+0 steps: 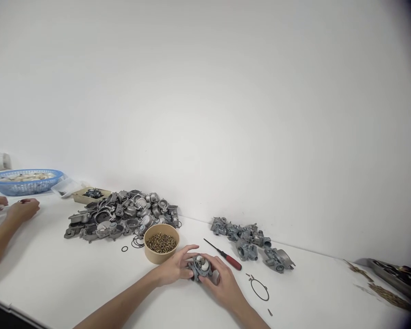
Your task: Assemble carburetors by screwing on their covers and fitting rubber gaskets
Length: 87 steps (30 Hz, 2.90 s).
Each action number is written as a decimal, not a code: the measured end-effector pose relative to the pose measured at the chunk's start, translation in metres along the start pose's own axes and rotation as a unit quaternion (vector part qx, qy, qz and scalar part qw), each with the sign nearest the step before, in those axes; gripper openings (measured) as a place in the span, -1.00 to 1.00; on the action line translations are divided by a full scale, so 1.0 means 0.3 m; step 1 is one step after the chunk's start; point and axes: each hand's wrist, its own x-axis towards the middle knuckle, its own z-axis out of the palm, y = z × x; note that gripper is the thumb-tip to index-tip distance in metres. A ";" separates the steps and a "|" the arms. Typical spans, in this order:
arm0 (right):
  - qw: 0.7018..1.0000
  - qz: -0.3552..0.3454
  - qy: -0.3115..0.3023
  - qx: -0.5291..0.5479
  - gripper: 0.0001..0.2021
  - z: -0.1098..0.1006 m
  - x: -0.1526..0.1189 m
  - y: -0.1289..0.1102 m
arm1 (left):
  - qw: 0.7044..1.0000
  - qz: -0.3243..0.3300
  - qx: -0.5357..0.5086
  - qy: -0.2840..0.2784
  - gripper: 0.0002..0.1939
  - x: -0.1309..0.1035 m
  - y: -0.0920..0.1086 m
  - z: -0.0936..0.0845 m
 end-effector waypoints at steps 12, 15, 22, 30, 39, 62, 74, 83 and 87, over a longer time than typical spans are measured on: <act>0.992 0.018 0.088 -0.083 -0.61 0.063 -0.007 0.026 | 0.772 -0.024 0.460 0.437 -0.57 -0.292 0.282 -0.259; 0.994 0.030 0.078 -0.075 -0.57 0.045 -0.003 0.018 | 0.654 -0.174 0.565 0.472 -0.43 -0.402 0.296 -0.419; 0.998 0.003 0.031 -0.051 -0.58 -0.017 0.005 0.010 | 0.603 -0.271 0.592 0.461 -0.30 -0.487 0.223 -0.542; 0.997 -0.018 0.041 -0.061 -0.67 -0.023 -0.003 0.010 | 0.610 -0.162 0.595 0.498 -0.57 -0.506 0.237 -0.539; 0.987 -0.034 0.153 0.023 -0.67 -0.092 0.033 0.016 | 0.849 0.024 0.337 0.407 -0.47 -0.357 0.460 -0.310; 0.926 0.133 0.184 0.302 -0.54 -0.070 0.048 0.005 | 0.985 0.048 0.116 0.120 -0.37 0.097 0.188 0.040; 0.990 0.002 0.140 0.015 -0.67 -0.027 0.071 0.009 | 0.983 -0.037 0.177 0.040 -0.27 0.068 0.060 0.045; 0.984 -0.168 0.005 -0.059 -0.80 -0.064 0.011 -0.040 | 0.983 -0.053 0.159 0.069 -0.46 0.069 0.019 0.028; 0.983 -0.172 -0.013 -0.068 -0.80 -0.061 -0.002 -0.020 | 0.989 -0.033 0.127 0.071 -0.24 0.067 0.004 0.021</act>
